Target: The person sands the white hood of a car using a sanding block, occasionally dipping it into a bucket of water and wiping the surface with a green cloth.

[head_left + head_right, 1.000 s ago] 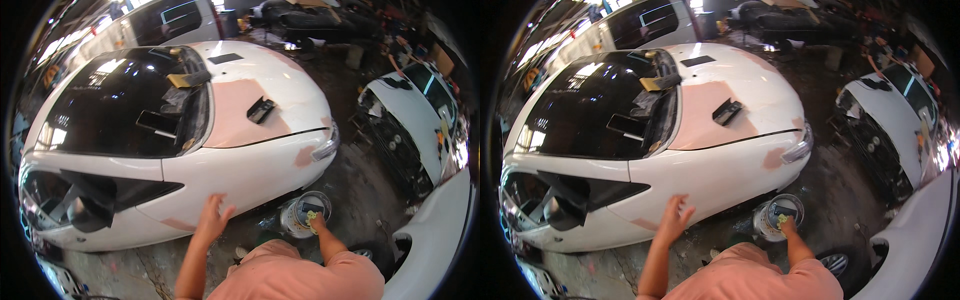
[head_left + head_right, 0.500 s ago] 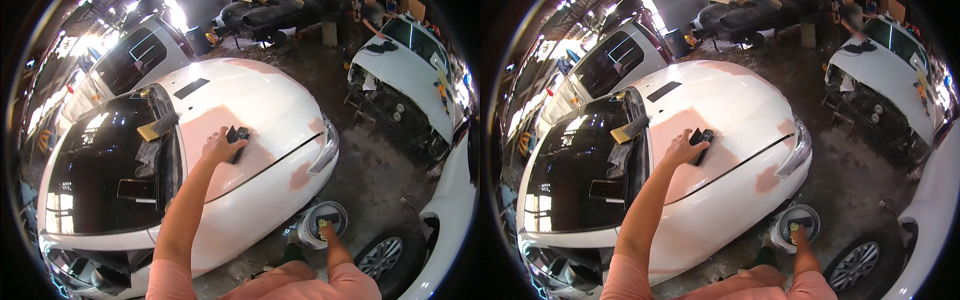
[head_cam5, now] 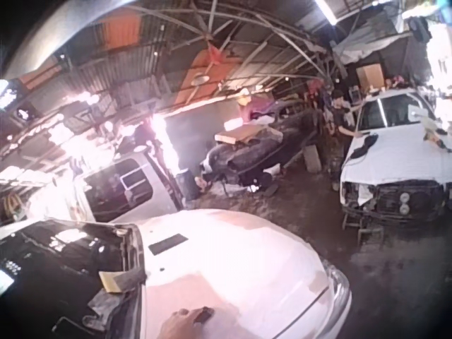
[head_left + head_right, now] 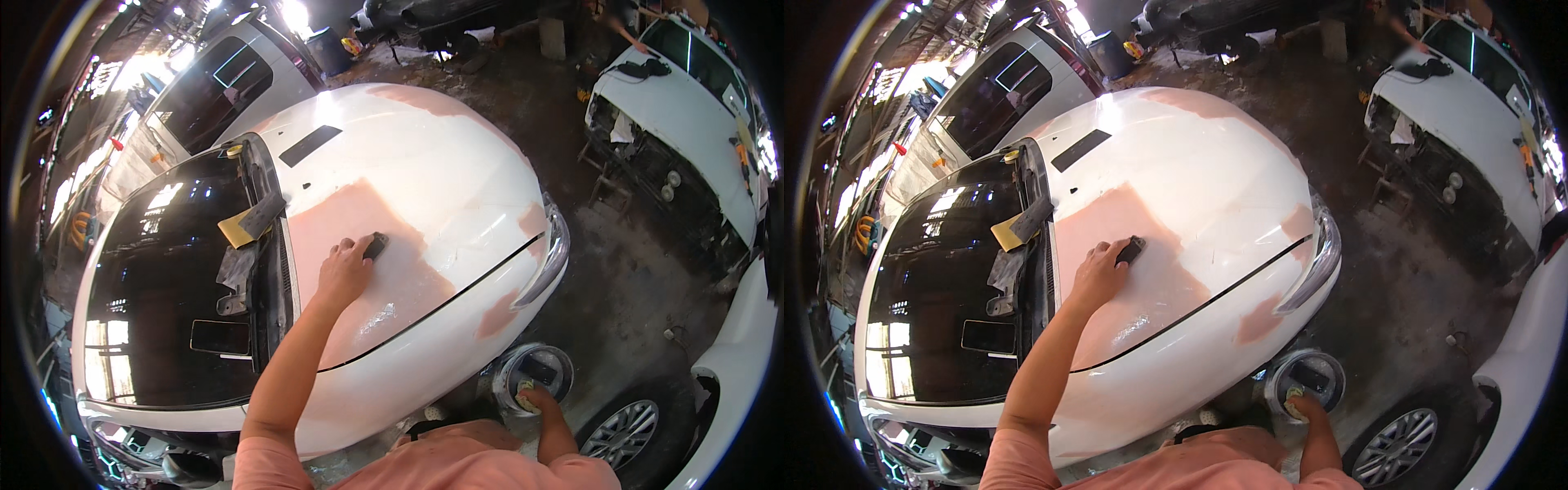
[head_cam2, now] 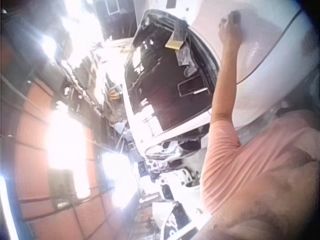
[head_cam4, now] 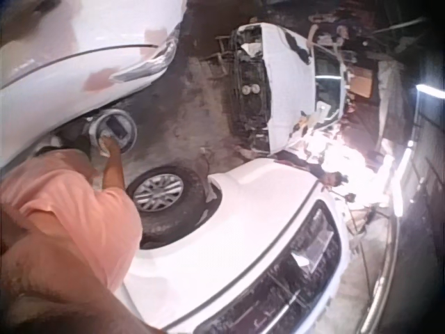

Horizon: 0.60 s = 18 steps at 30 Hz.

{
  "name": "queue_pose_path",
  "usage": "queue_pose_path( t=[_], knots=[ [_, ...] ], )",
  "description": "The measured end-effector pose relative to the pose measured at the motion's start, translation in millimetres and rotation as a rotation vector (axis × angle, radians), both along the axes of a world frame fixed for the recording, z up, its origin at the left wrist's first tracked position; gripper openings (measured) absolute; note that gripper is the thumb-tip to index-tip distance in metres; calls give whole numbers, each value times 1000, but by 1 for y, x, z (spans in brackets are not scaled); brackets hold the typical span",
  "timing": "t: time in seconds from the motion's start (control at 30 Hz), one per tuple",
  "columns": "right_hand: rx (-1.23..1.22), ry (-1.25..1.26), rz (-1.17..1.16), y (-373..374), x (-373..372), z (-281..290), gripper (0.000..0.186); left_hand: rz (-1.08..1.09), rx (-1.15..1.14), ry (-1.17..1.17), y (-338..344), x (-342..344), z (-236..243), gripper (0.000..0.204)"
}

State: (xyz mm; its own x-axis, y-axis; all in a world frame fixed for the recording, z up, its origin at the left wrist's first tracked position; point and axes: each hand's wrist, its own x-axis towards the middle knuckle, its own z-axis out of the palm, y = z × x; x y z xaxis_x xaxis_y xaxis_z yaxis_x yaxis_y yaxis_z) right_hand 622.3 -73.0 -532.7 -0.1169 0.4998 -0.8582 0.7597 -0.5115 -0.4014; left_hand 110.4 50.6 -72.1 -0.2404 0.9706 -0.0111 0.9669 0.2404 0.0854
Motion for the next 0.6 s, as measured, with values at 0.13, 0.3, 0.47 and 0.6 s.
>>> queue_pose_path(
  t=[0.13,0.3,0.47,0.6],
  knots=[
    [-133,625,-839,-26,28,40,54,-151,67,22,-5,-5,2,54],
    [37,1151,-1165,-4,6,174,60,-35,154,-15,3,-20,-23,46],
    [415,1286,-854,95,-56,316,49,-104,104,34,-9,-9,-10,41],
    [667,1244,-488,153,-186,426,56,-181,122,64,-45,-21,-16,43]
  ],
)
